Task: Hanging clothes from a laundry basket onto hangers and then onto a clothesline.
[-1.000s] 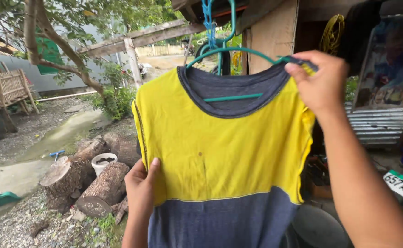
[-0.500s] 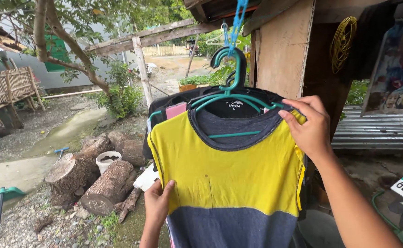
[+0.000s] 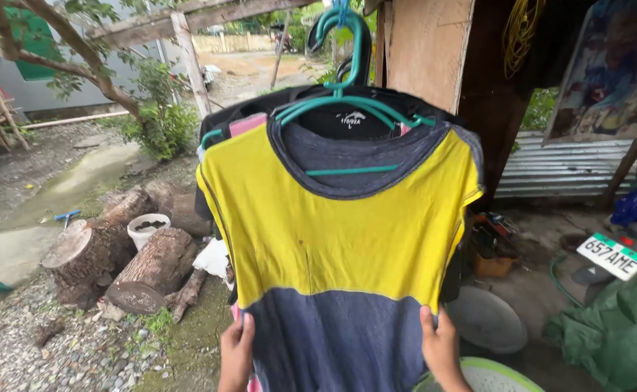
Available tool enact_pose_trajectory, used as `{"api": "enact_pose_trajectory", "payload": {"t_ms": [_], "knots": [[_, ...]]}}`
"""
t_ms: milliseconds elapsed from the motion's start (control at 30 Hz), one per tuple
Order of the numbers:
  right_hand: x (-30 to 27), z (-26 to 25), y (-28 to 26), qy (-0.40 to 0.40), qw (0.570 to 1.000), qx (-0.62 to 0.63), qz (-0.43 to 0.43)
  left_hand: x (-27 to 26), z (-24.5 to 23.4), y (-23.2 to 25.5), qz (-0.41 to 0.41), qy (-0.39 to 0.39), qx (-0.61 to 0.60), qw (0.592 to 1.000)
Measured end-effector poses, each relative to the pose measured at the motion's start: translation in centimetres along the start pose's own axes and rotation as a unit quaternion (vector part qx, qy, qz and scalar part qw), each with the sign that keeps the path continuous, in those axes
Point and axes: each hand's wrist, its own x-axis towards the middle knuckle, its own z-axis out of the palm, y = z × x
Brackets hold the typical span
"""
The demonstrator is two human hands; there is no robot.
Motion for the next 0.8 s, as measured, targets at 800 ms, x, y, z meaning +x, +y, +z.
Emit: {"api": "enact_pose_trajectory", "payload": {"t_ms": [800], "knots": [[-7.0,-12.4,2.5,-0.228,0.972,-0.033,0.048,-17.3,9.9,14.4,0.515,0.059,0.326,0.791]]}}
